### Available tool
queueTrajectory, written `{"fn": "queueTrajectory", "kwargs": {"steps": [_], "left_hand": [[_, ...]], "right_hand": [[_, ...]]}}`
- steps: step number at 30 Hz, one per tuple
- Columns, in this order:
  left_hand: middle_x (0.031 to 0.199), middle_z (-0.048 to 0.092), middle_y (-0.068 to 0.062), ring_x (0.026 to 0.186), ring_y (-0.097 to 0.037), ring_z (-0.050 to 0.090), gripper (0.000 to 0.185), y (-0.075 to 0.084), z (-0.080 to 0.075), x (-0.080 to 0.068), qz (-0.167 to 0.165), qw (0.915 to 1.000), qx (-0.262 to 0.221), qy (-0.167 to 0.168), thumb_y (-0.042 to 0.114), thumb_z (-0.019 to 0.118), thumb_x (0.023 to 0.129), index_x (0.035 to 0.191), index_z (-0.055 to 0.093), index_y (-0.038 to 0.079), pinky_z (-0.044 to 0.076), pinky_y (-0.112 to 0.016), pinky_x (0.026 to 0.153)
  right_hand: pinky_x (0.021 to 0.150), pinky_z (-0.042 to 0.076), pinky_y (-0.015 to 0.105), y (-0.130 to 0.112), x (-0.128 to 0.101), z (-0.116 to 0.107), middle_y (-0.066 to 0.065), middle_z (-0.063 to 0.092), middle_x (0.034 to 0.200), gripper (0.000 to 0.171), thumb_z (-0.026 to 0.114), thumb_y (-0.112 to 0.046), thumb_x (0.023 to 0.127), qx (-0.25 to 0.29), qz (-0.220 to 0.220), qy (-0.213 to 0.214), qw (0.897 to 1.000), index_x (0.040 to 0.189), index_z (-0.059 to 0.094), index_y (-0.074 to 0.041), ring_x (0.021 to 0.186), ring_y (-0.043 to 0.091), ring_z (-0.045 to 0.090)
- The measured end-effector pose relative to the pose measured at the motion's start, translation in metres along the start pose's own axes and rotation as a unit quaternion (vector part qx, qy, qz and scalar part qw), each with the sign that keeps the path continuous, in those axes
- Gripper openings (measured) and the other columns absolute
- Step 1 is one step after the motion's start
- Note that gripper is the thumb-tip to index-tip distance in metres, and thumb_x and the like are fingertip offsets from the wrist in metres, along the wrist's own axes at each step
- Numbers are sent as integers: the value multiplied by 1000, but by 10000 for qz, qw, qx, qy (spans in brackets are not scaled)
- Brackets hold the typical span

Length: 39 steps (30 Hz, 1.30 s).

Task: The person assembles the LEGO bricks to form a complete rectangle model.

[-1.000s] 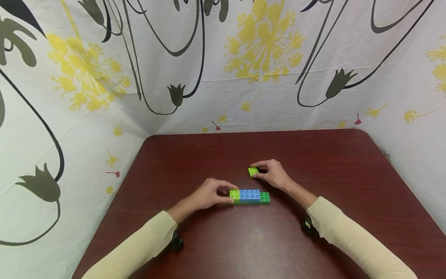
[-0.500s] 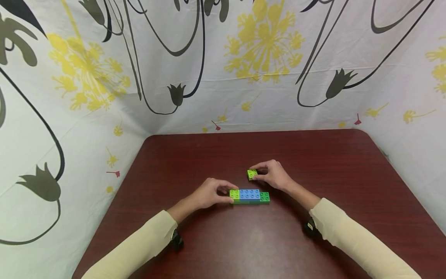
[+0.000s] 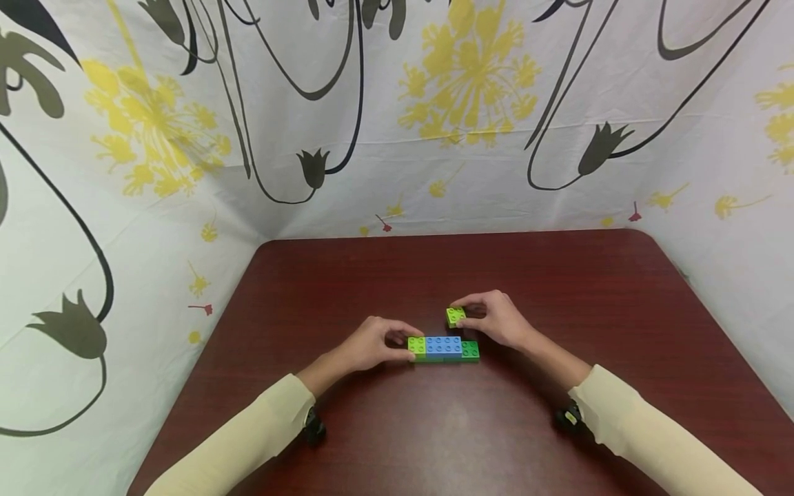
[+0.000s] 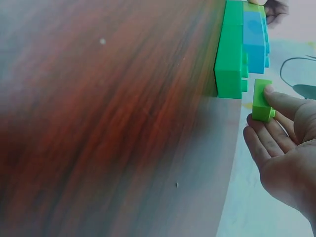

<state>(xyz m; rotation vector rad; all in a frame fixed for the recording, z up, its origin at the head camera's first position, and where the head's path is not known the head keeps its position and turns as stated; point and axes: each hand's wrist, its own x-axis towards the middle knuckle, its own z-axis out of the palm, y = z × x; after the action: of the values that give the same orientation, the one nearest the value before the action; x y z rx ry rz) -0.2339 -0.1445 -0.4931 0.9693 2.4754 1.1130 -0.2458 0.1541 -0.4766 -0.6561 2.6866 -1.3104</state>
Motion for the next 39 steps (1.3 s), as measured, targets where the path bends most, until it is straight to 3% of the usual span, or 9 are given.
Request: {"fn": "queueTrajectory", "kwargs": {"steps": [20,31,39], "left_hand": [[113,70,13,93,-6,68,39,-1,1,-1,-9,10000,-1,37,30,82,83,120,71,29,55,-23,82],[112,70,14,92,-5,67,39,-3,1,-1,41,10000,1,73,32,82,83,120,71,29,55,-23,82],[113,70,13,92,-5,67,39,-2,2,-1,-4,10000,-22,62,32,81,83,120,71,29,55,-24,83]], "right_hand": [[82,57,33,-4,-43,-5,3,71,113,36,82,-15,82,83,-3,134,9999,117,73,-16,99,16,70],[80,58,31,-4,-53,6,7,71,112,38,82,-8,81,274,-154,-38,9995,118,72,-8,99,18,70],[79,58,32,-5,-55,10,7,72,111,37,82,-9,81,177,-68,2,9998,117,73,-11,98,18,71]]}}
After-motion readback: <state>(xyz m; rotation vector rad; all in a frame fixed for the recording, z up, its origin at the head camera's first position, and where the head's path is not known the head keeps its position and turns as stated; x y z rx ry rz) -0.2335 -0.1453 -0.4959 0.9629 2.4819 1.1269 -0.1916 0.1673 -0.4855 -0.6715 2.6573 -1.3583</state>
